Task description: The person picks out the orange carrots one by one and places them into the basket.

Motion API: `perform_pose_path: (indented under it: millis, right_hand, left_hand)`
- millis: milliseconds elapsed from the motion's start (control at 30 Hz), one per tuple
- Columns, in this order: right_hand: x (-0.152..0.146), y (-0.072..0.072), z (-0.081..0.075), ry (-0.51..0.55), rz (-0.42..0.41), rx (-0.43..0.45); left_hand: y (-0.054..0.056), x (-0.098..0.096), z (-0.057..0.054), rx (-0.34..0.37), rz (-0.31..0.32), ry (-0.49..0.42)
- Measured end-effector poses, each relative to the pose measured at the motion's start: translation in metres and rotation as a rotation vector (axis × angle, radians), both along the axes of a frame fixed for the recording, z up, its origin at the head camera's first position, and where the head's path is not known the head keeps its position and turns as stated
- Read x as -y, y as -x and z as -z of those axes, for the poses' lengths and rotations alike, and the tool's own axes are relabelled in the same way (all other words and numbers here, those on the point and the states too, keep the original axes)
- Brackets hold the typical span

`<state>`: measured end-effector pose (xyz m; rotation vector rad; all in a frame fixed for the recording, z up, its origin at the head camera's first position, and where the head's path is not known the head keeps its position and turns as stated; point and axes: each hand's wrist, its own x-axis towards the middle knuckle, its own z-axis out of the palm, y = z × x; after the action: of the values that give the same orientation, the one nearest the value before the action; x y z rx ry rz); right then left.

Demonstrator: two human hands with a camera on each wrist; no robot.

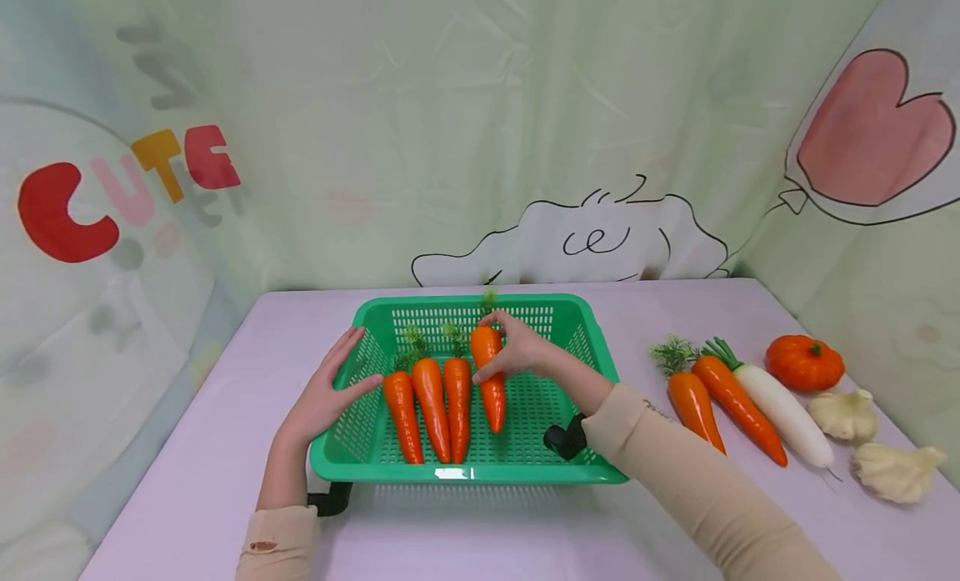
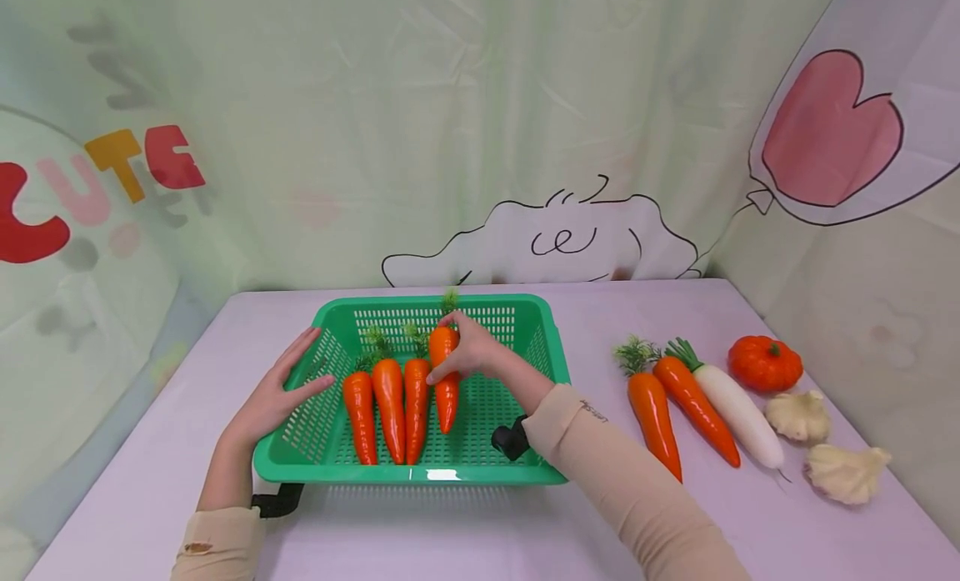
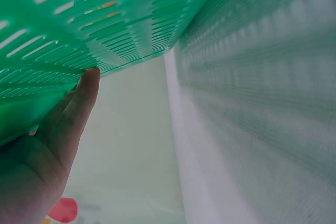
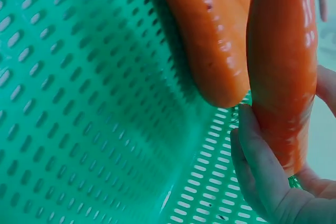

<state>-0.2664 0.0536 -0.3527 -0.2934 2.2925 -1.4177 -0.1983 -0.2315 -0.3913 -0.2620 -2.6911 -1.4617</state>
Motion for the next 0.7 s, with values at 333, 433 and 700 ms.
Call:
perform_pose_path:
  millis: [333, 433, 700]
  right_hand:
    - [0.003, 0.0, 0.012, -0.034, -0.007, 0.045]
    - [0.004, 0.001, 0.016, -0.023, -0.002, 0.074]
    - [0.008, 0.003, 0.026, -0.025, 0.039, 0.133]
  left_hand:
    - [0.0, -0.001, -0.001, 0.0, 0.0, -0.002]
    - [0.0, -0.001, -0.001, 0.0, 0.002, -0.004]
    - [-0.001, -0.001, -0.002, 0.002, 0.0, -0.013]
